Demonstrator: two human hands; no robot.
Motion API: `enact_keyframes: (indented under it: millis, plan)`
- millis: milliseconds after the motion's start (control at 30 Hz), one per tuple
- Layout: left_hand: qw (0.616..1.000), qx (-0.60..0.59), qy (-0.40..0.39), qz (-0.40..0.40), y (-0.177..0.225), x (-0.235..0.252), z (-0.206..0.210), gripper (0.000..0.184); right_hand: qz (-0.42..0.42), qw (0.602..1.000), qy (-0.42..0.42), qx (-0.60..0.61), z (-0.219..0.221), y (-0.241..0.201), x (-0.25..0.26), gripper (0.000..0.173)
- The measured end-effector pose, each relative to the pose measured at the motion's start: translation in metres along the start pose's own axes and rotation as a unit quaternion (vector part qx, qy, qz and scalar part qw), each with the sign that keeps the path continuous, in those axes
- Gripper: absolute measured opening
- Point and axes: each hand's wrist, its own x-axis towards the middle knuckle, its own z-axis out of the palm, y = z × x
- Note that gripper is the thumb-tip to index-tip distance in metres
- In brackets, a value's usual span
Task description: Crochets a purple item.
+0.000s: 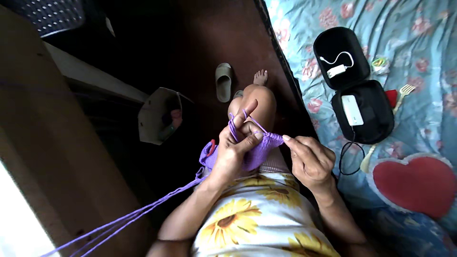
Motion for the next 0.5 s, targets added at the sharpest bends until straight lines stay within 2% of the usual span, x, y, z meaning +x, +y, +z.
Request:
enact_keyframes:
  millis: [167, 300, 367, 433, 500]
  plan:
    - [0.992, -0.100, -0.021, -0.079, 0.004, 0.006, -0.007, 0.050, -0.005, 0.999, -0.017, 0.037, -0.004, 0.006, 0.000, 0.017]
    - [0.984, -0.135, -0.029, -0.114, 0.003, 0.008, -0.008, 0.049, 0.092, 0.975, -0.041, 0.196, -0.007, 0.009, -0.003, 0.015]
    - [0.992, -0.094, -0.034, -0.075, 0.001, 0.007, -0.005, 0.050, 0.179, 0.930, -0.045, 0.319, -0.007, 0.008, -0.005, 0.016]
    - [0.999, 0.006, -0.042, 0.023, -0.005, 0.004, 0.000, 0.051, 0.262, 0.860, -0.053, 0.435, -0.005, 0.004, -0.004, 0.024]
    - [0.985, 0.097, -0.054, 0.130, -0.013, 0.001, 0.007, 0.049, 0.308, 0.799, -0.060, 0.513, -0.003, 0.000, 0.001, 0.028]
